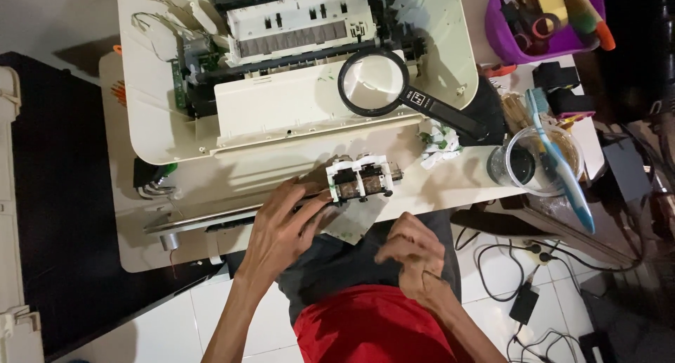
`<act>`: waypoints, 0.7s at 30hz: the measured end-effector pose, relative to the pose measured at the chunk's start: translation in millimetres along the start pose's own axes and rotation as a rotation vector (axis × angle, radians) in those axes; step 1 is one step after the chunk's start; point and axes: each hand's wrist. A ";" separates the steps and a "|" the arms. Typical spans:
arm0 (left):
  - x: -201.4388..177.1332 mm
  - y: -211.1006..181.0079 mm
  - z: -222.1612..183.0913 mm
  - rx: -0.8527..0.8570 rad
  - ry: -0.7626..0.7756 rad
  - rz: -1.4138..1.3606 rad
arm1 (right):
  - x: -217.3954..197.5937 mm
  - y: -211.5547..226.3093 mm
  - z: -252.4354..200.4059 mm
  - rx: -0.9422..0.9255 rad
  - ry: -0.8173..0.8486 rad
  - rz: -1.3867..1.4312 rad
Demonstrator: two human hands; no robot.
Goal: Cleaning and inspecting internal printer components using a cloth, a small probe, and a magnifying glass.
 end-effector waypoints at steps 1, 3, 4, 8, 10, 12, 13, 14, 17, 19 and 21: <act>-1.0 -1.0 0.2 -0.008 0.014 0.012 | 0.1 1.9 2.0 0.024 0.030 -0.008; -3.2 -3.1 1.4 -0.016 0.031 0.021 | -3.0 2.2 -0.4 0.052 0.058 -0.018; -4.4 -4.6 2.4 -0.016 0.035 0.028 | -6.6 0.4 -4.7 0.231 0.143 0.105; -2.1 -4.6 -4.7 -0.035 0.072 -0.003 | -10.0 -24.3 -44.3 0.164 0.357 -0.041; -2.5 -6.6 -0.6 -0.033 0.031 -0.035 | -7.0 -14.3 -31.5 0.204 0.373 -0.049; 0.1 -6.9 -2.1 -0.030 -0.008 -0.068 | -5.1 -12.5 -30.9 0.246 0.389 -0.058; 2.5 -6.0 -5.5 -0.037 -0.021 -0.087 | -4.5 -15.7 -36.6 0.219 0.385 -0.124; 4.7 -5.0 -8.9 -0.044 -0.034 -0.105 | -3.7 -19.0 -42.2 0.192 0.380 -0.190; 8.6 -5.8 -13.9 -0.080 -0.012 -0.080 | -4.0 -20.5 -51.3 0.202 0.387 -0.235; 6.9 -9.5 -9.9 -0.089 -0.015 -0.106 | -5.1 -23.5 -57.0 0.184 0.391 -0.257; 7.5 -11.7 -8.3 -0.098 -0.019 -0.130 | -6.5 -26.7 -61.7 0.165 0.394 -0.278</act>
Point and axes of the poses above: each hand's wrist, its own z-axis towards the middle knuckle, its own x-axis out of the palm, y = z × x, and after that the axes turned 5 degrees about z, right-handed
